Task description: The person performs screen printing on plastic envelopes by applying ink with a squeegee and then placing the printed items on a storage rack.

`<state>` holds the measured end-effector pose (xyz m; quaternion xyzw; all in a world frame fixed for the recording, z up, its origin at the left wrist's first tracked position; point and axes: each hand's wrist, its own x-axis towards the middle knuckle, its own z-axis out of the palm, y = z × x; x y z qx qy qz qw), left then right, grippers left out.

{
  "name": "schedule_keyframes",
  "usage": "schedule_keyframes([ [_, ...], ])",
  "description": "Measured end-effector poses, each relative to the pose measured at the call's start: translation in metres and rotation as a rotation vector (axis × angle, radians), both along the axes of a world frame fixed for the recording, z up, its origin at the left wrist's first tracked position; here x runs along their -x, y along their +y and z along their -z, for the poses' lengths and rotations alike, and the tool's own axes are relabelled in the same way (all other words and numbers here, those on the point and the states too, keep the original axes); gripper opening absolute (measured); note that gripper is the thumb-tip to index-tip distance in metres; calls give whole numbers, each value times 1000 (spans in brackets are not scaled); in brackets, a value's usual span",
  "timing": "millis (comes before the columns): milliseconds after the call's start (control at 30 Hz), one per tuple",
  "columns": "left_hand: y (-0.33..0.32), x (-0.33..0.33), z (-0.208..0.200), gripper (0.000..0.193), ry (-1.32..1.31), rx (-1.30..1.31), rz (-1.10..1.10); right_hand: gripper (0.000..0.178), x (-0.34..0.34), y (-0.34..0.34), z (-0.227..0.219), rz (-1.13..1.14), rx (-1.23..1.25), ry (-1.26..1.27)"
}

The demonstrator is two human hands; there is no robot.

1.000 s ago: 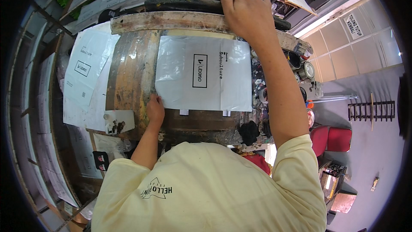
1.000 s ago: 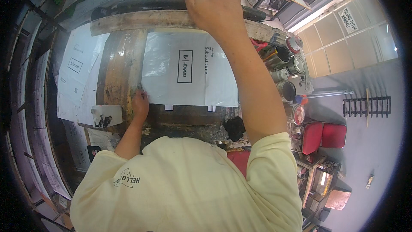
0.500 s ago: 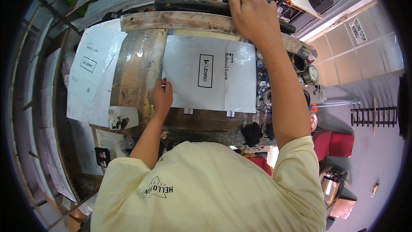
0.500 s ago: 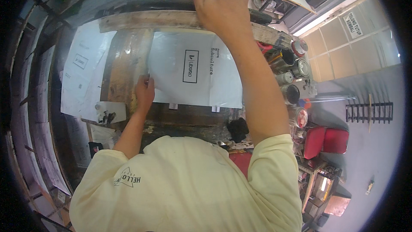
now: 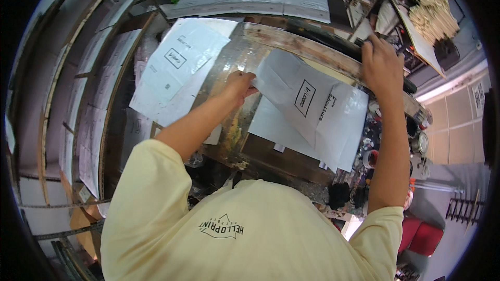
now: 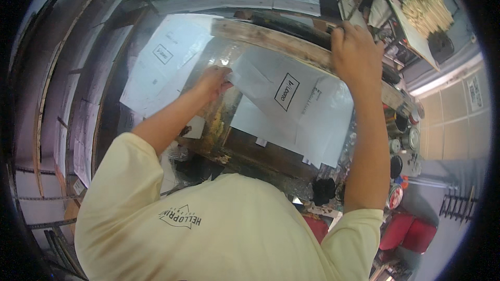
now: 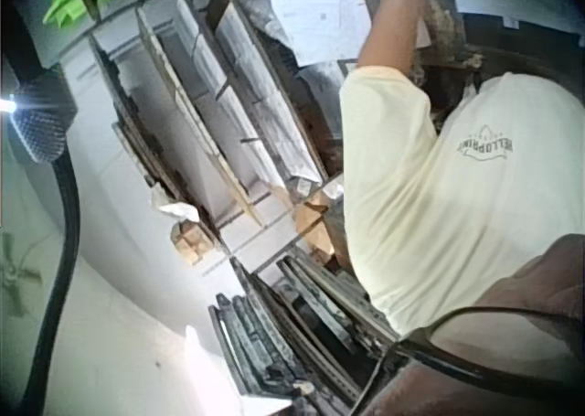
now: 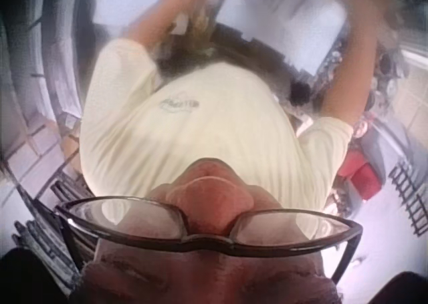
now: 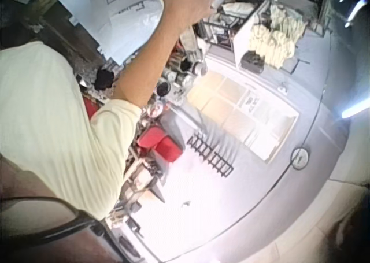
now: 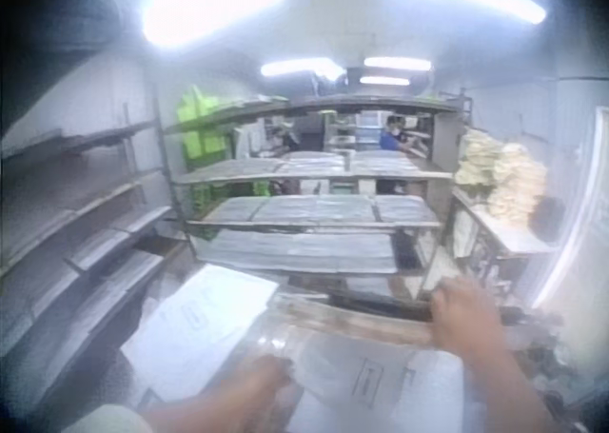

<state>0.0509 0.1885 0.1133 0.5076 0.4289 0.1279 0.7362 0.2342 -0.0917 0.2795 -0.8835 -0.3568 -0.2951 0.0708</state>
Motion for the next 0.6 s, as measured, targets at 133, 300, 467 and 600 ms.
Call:
schedule_keyframes([
  [133,76,11,7,20,35,0,4,34,11,10,-6,33,-41,115],
  [300,150,29,14,26,-18,34,-28,31,12,4,-2,1,-15,43],
  [467,260,76,91,27,-42,-353,253,32,-2,-5,17,-30,-12,9],
  [600,306,102,147,27,-87,-405,214,37,3,-6,14,0,38,85],
])
